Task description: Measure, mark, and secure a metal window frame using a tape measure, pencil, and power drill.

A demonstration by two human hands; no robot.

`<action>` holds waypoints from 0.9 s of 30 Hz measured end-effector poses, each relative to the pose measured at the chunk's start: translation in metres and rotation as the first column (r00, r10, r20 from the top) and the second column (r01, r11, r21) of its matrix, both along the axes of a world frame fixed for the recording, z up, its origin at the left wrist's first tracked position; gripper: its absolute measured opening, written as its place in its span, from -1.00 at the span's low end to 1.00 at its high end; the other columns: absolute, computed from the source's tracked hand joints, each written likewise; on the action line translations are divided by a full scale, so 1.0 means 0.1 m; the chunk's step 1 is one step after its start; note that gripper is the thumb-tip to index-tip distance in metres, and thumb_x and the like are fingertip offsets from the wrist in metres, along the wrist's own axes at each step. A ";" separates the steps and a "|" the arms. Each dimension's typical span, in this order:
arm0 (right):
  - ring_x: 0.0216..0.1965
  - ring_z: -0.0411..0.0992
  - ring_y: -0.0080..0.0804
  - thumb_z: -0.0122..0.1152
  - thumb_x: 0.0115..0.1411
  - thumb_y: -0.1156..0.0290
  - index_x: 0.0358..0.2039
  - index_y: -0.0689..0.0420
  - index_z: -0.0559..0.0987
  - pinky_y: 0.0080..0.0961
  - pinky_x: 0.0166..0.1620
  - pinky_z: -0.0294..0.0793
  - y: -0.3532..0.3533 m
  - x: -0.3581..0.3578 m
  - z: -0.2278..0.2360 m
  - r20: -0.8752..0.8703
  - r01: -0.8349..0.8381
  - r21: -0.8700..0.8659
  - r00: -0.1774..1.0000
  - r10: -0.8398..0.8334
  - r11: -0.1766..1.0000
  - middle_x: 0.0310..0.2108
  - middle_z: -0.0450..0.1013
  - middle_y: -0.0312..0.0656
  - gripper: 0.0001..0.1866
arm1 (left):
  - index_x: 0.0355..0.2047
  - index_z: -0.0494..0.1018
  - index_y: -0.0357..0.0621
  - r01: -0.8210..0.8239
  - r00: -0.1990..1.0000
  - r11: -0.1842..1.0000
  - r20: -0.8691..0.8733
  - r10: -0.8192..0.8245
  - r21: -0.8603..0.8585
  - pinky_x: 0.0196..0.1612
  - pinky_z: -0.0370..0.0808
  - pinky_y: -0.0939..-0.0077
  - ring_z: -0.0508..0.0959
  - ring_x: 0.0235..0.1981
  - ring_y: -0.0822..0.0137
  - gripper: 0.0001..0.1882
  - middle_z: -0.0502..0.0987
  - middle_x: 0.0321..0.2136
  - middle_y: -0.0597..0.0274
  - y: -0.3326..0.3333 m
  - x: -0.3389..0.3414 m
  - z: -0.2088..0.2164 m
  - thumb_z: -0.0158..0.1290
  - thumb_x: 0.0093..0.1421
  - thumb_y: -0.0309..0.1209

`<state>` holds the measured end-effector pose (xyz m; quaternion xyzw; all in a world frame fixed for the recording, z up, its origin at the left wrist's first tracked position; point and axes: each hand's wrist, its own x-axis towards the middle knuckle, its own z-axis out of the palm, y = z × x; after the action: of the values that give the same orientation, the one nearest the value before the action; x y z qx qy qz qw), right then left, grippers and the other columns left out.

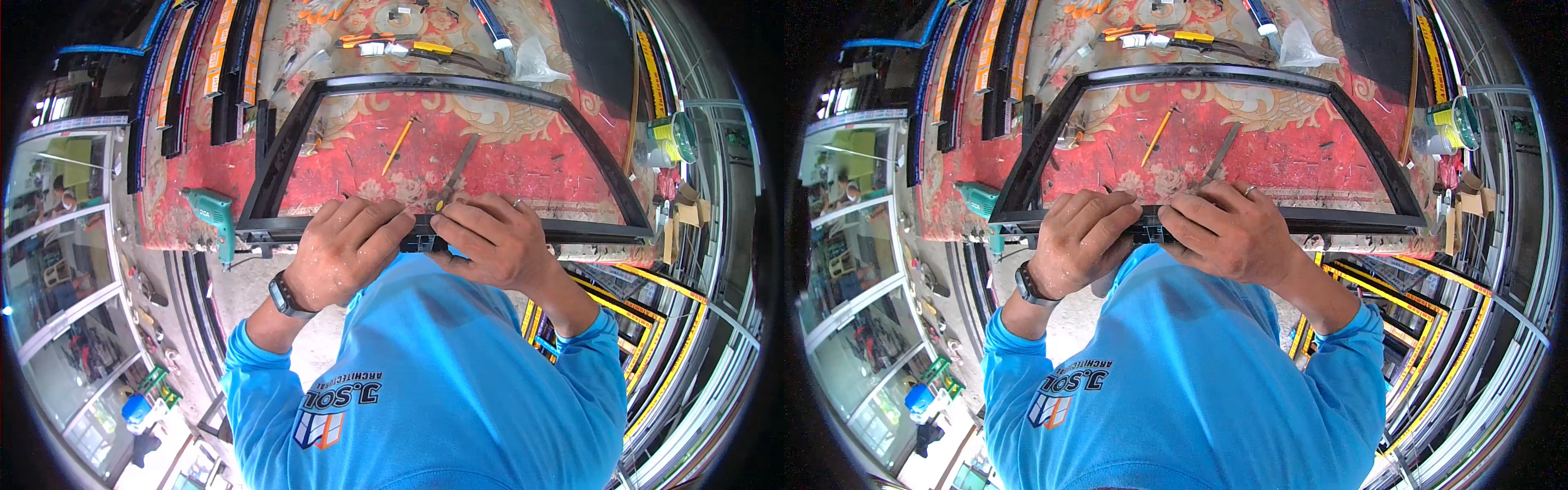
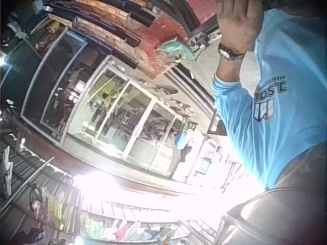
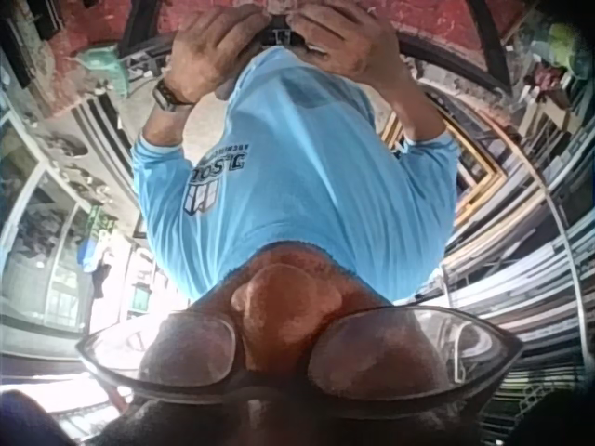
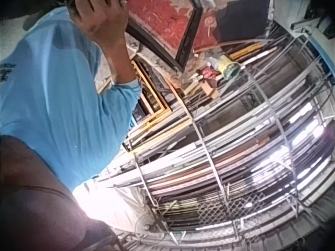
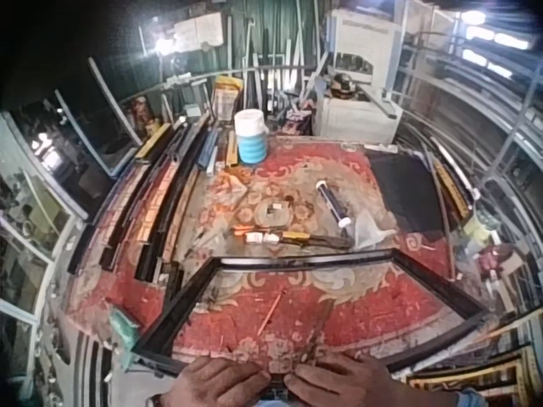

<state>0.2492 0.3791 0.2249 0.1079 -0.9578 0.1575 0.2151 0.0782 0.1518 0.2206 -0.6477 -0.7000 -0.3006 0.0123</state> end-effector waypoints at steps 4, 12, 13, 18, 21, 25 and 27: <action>-0.10 0.63 -0.33 0.59 0.14 0.12 0.01 -0.04 0.73 -0.35 -0.19 0.65 0.03 -0.03 0.00 -0.036 -0.011 0.021 0.999 0.011 1.000 -0.02 0.62 -0.40 -0.55 | 0.10 0.64 -0.03 0.022 0.999 1.000 -0.024 -0.022 -0.010 -0.18 0.61 0.26 0.68 -0.16 0.16 -0.48 0.68 0.03 0.19 0.01 -0.03 0.01 0.39 0.07 -0.37; -0.07 0.63 -0.32 0.56 0.15 0.11 0.06 -0.05 0.71 -0.37 -0.19 0.62 0.11 -0.07 0.02 -0.017 -0.010 0.023 1.000 0.010 1.000 0.03 0.61 -0.38 -0.52 | 0.09 0.66 0.08 0.005 0.998 1.000 -0.055 -0.005 -0.001 -0.23 0.63 0.25 0.68 -0.15 0.16 -0.43 0.67 0.02 0.26 0.10 -0.08 0.04 0.43 0.00 -0.32; -0.06 0.63 -0.32 0.56 0.15 0.11 0.07 -0.05 0.71 -0.37 -0.19 0.62 0.11 -0.07 0.02 -0.013 -0.010 0.032 1.000 0.010 0.999 0.04 0.61 -0.38 -0.52 | 0.09 0.66 0.07 0.005 0.998 1.000 -0.057 -0.005 -0.005 -0.23 0.63 0.25 0.68 -0.15 0.16 -0.43 0.66 0.01 0.27 0.10 -0.08 0.04 0.43 0.00 -0.32; -0.06 0.62 -0.31 0.54 0.12 0.13 0.08 -0.04 0.70 -0.36 -0.18 0.64 0.12 -0.09 0.03 -0.005 -0.022 0.057 1.000 0.023 0.998 0.05 0.60 -0.36 -0.50 | 0.09 0.66 0.02 0.013 0.998 1.000 -0.057 -0.012 0.010 -0.24 0.63 0.25 0.67 -0.16 0.15 -0.42 0.66 0.01 0.25 0.11 -0.10 0.05 0.43 -0.01 -0.32; -0.06 0.62 -0.31 0.53 0.09 0.15 0.07 -0.02 0.70 -0.36 -0.18 0.65 0.12 -0.11 0.04 -0.013 -0.020 0.071 1.000 0.021 0.997 0.06 0.60 -0.35 -0.49 | 0.09 0.65 -0.03 0.022 0.997 1.000 -0.068 -0.021 0.013 -0.25 0.62 0.24 0.66 -0.18 0.15 -0.42 0.66 0.01 0.23 0.12 -0.14 0.05 0.42 -0.01 -0.31; -0.05 0.63 -0.32 0.52 0.08 0.17 0.06 0.01 0.70 -0.37 -0.19 0.65 0.15 -0.17 0.10 0.005 -0.030 0.058 1.000 0.030 0.998 0.05 0.61 -0.33 -0.48 | 0.11 0.64 -0.09 0.035 0.996 0.999 -0.085 -0.032 0.034 -0.25 0.63 0.23 0.66 -0.20 0.15 -0.41 0.66 0.01 0.21 0.17 -0.20 0.09 0.42 0.01 -0.31; -0.06 0.65 -0.32 0.52 0.07 0.17 0.06 0.02 0.70 -0.36 -0.20 0.66 0.16 -0.20 0.17 -0.011 -0.032 0.058 0.999 0.033 0.998 0.03 0.62 -0.33 -0.49 | 0.12 0.63 -0.10 0.030 0.996 0.999 -0.083 -0.028 0.031 -0.25 0.63 0.23 0.65 -0.21 0.15 -0.40 0.66 0.00 0.20 0.19 -0.21 0.16 0.42 0.01 -0.32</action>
<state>0.2288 0.3950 0.2419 0.1306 -0.9588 0.1324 0.2149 0.0571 0.1705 0.2367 -0.6693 -0.6845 -0.2849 0.0474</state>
